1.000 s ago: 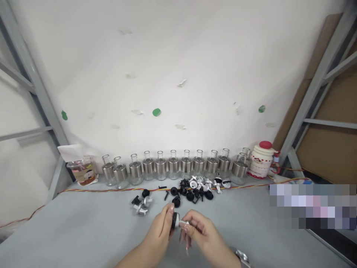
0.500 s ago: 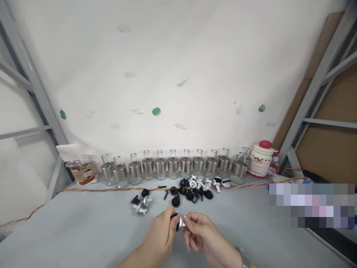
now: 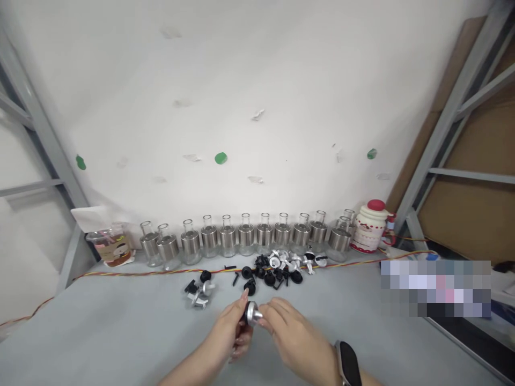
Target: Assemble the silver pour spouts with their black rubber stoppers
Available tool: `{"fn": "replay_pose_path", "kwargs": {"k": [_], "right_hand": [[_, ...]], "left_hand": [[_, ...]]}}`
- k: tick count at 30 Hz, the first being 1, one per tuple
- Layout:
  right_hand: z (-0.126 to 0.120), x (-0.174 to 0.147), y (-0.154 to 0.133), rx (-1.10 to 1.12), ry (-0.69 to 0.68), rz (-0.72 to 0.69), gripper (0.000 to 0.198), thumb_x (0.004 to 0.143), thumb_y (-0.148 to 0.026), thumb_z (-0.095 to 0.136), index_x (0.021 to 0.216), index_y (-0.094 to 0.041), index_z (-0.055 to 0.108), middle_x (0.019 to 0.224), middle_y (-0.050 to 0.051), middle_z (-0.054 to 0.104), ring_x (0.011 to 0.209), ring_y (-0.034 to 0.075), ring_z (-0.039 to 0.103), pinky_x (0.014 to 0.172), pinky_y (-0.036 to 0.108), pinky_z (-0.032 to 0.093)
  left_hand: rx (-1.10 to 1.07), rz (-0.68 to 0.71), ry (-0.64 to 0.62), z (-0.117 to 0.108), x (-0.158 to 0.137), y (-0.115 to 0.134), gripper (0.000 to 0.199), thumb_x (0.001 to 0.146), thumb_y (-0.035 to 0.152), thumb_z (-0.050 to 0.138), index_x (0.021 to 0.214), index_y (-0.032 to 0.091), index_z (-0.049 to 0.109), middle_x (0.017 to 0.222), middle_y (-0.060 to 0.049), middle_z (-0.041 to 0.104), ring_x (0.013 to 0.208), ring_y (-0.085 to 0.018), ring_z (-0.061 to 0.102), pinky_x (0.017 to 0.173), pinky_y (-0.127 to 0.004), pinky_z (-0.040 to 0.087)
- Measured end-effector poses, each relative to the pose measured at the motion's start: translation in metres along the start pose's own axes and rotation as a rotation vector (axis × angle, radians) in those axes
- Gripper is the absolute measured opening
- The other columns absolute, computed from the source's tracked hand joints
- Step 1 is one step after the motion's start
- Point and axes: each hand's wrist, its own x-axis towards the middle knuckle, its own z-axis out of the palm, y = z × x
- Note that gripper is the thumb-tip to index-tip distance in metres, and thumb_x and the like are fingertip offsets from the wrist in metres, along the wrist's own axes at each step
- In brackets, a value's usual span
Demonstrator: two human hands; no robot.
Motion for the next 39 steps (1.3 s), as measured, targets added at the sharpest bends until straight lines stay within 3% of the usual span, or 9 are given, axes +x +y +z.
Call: {"fn": "replay_pose_path", "kwargs": {"k": [5, 7, 14, 19, 24, 31, 37, 39], "right_hand": [[0.002, 0.004, 0.002, 0.209, -0.006, 0.235, 0.012, 0.088, -0.017, 0.036, 0.083, -0.020, 0.047, 0.078, 0.002, 0.054, 0.073, 0.015, 0.052, 0.065, 0.025, 0.043], [0.001, 0.004, 0.003, 0.238, -0.007, 0.281, 0.012, 0.088, -0.019, 0.036, 0.081, -0.020, 0.046, 0.079, 0.001, 0.054, 0.073, 0.014, 0.051, 0.065, 0.025, 0.043], [0.004, 0.002, 0.001, 0.104, -0.024, 0.142, 0.018, 0.088, -0.020, 0.033, 0.073, -0.019, 0.042, 0.073, 0.002, 0.051, 0.069, 0.016, 0.047, 0.061, 0.026, 0.040], [0.011, -0.004, -0.007, 0.137, 0.021, 0.122, 0.021, 0.088, -0.017, 0.026, 0.071, -0.020, 0.039, 0.072, 0.004, 0.051, 0.067, 0.017, 0.047, 0.057, 0.026, 0.039], [0.015, -0.005, -0.013, 0.208, 0.071, 0.185, 0.023, 0.089, -0.022, 0.022, 0.069, -0.021, 0.035, 0.068, 0.002, 0.049, 0.063, 0.016, 0.048, 0.056, 0.025, 0.039], [0.016, -0.006, -0.022, 0.332, 0.040, 0.312, 0.030, 0.089, -0.033, 0.018, 0.064, -0.022, 0.030, 0.058, -0.001, 0.044, 0.054, 0.013, 0.044, 0.051, 0.023, 0.036], [0.018, -0.002, -0.020, 0.626, -0.042, 0.487, 0.040, 0.086, -0.049, 0.020, 0.060, -0.022, 0.030, 0.050, -0.005, 0.039, 0.046, 0.010, 0.038, 0.047, 0.021, 0.033], [0.020, 0.000, -0.017, 0.765, -0.075, 0.556, 0.043, 0.084, -0.054, 0.024, 0.058, -0.021, 0.033, 0.046, -0.006, 0.037, 0.043, 0.008, 0.036, 0.045, 0.020, 0.032]], "left_hand": [[0.063, 0.266, 0.113, 0.004, 0.001, -0.010, 0.045, 0.072, 0.064, 0.036, 0.060, 0.020, 0.037, 0.039, 0.011, 0.030, 0.030, -0.005, 0.024, 0.030, -0.016, 0.021], [0.090, 0.304, 0.129, 0.006, -0.002, -0.010, 0.042, 0.075, 0.060, 0.036, 0.062, 0.020, 0.038, 0.043, 0.011, 0.030, 0.034, -0.005, 0.025, 0.032, -0.017, 0.022], [0.114, 0.326, 0.209, 0.009, -0.008, -0.013, 0.041, 0.076, 0.058, 0.037, 0.060, 0.020, 0.039, 0.045, 0.010, 0.026, 0.039, -0.007, 0.024, 0.036, -0.019, 0.020], [0.158, 0.411, 0.344, 0.009, -0.010, -0.030, 0.043, 0.067, 0.063, 0.046, 0.070, 0.020, 0.050, 0.056, 0.003, 0.044, 0.045, -0.011, 0.036, 0.042, -0.022, 0.032], [0.281, 0.510, 0.389, 0.011, -0.021, -0.024, 0.036, 0.069, 0.056, 0.048, 0.067, 0.021, 0.054, 0.055, -0.002, 0.050, 0.052, -0.016, 0.044, 0.052, -0.026, 0.038], [0.421, 0.542, 0.365, 0.016, -0.021, -0.021, 0.046, 0.079, 0.059, 0.024, 0.059, 0.024, 0.044, 0.040, 0.004, 0.036, 0.038, -0.014, 0.035, 0.044, -0.026, 0.028], [0.642, 0.628, 0.224, 0.002, -0.013, -0.024, 0.039, 0.087, 0.044, 0.021, 0.061, 0.023, 0.042, 0.044, 0.002, 0.041, 0.039, -0.014, 0.039, 0.045, -0.026, 0.028], [0.757, 0.695, 0.242, -0.002, -0.010, -0.025, 0.037, 0.088, 0.037, 0.018, 0.064, 0.023, 0.041, 0.047, 0.002, 0.043, 0.040, -0.013, 0.041, 0.045, -0.025, 0.029]]}}
